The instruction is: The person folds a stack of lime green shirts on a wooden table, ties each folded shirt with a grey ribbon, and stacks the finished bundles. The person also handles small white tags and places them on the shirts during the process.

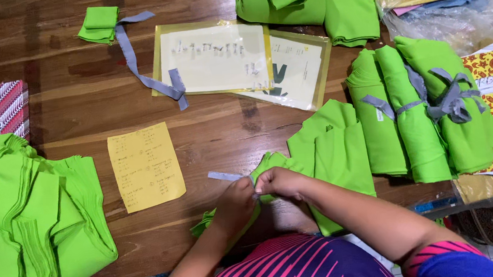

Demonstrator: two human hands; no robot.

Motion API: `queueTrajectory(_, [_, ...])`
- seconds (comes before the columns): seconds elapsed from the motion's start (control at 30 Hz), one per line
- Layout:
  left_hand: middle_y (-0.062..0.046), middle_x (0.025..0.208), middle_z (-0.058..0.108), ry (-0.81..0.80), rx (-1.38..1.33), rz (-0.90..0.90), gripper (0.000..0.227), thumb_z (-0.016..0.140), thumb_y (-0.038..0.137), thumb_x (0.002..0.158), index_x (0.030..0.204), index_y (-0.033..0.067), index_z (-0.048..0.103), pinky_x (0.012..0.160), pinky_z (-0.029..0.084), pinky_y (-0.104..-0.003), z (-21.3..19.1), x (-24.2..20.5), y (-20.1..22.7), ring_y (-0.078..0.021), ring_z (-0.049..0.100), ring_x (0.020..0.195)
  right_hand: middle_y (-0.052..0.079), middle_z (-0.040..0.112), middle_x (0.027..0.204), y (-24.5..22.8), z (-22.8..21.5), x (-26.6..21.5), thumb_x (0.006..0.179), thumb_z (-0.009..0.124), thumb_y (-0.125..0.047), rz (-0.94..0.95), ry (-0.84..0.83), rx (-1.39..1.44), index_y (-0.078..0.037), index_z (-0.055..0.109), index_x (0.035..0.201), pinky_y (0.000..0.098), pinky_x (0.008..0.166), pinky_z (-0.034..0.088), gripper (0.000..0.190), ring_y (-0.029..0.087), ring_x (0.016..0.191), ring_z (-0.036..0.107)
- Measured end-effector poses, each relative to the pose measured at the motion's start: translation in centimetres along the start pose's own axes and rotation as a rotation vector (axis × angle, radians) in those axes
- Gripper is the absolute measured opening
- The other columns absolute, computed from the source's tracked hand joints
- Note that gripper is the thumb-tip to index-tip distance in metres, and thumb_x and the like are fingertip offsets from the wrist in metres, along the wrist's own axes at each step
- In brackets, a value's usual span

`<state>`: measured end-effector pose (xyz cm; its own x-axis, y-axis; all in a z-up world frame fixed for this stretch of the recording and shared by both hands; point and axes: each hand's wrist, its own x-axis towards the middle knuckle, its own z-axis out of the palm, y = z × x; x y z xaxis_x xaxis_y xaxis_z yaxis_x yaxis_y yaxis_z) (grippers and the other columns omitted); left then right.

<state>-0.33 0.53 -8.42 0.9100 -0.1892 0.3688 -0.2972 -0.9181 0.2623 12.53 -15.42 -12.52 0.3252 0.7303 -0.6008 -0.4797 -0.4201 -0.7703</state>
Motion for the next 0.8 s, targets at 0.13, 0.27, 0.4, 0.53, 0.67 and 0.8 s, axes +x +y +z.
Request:
queueTrajectory(0.13, [-0.01, 0.086, 0.062, -0.405, -0.338, -0.403, 0.017, 0.06, 0.027, 0.082, 0.08, 0.01, 0.061, 0.08, 0.05, -0.044, -1.5, 0.4, -0.7, -0.0321, 0.062, 0.091, -0.003, 0.069, 0.071, -5.3, 0.9, -2.0, 0.073, 0.082, -0.016, -0.241, -0.03, -0.654, -0.017, 0.076, 0.081, 0.028, 0.072, 0.051, 0.01, 0.011, 0.071, 0.064])
queueTrajectory(0.27, [-0.005, 0.067, 0.056, -0.288, -0.196, -0.582, 0.015, 0.059, 0.029, 0.077, 0.068, 0.0169, 0.056, 0.07, 0.053, -0.043, 0.4, -1.3, -2.7, -0.0279, 0.065, 0.074, 0.001, 0.073, 0.074, -8.8, 1.7, -3.4, 0.081, 0.074, -0.034, -0.302, 0.061, -1.035, -0.024, 0.077, 0.083, 0.0419, 0.073, 0.056, 0.011, 0.028, 0.078, 0.072])
queueTrajectory(0.4, [-0.008, 0.069, 0.064, -0.19, -0.349, -0.73, 0.009, 0.053, 0.019, 0.085, 0.077, 0.0157, 0.054, 0.066, 0.053, -0.044, -4.0, -0.9, -1.1, -0.0322, 0.069, 0.073, 0.002, 0.074, 0.08, -10.0, 0.7, -4.6, 0.087, 0.067, -0.036, -0.356, 0.151, -1.205, -0.024, 0.074, 0.089, 0.0479, 0.072, 0.056, 0.014, 0.032, 0.08, 0.072])
queueTrajectory(0.53, [-0.014, 0.064, 0.058, -0.241, -0.105, -0.553, 0.008, 0.049, 0.016, 0.078, 0.082, 0.0175, 0.056, 0.057, 0.044, -0.053, -3.6, -3.0, -2.5, -0.0388, 0.059, 0.063, 0.005, 0.07, 0.076, -6.2, -2.6, -2.4, 0.092, 0.059, -0.037, -0.357, 0.224, -1.3, -0.023, 0.066, 0.086, 0.0485, 0.062, 0.049, 0.017, 0.032, 0.072, 0.067])
queueTrajectory(0.67, [-0.016, 0.061, 0.05, -0.169, -0.389, -0.525, 0.008, 0.042, 0.008, 0.072, 0.065, 0.0101, 0.039, 0.057, 0.028, -0.051, -3.3, -3.2, -4.0, -0.0359, 0.046, 0.059, 0.005, 0.068, 0.073, -4.5, -3.6, -0.6, 0.092, 0.056, -0.043, -0.371, 0.289, -1.304, -0.022, 0.063, 0.081, 0.0508, 0.049, 0.041, 0.025, 0.037, 0.07, 0.064])
queueTrajectory(0.8, [-0.016, 0.062, 0.056, -0.274, -0.491, -0.736, 0.008, 0.044, 0.015, 0.077, 0.069, 0.0151, 0.045, 0.062, 0.034, -0.047, -2.3, -3.4, -6.0, -0.0354, 0.054, 0.063, 0.007, 0.067, 0.071, -4.8, -3.7, 0.6, 0.09, 0.058, -0.043, -0.365, 0.317, -1.269, -0.02, 0.059, 0.077, 0.0521, 0.051, 0.041, 0.026, 0.039, 0.07, 0.063])
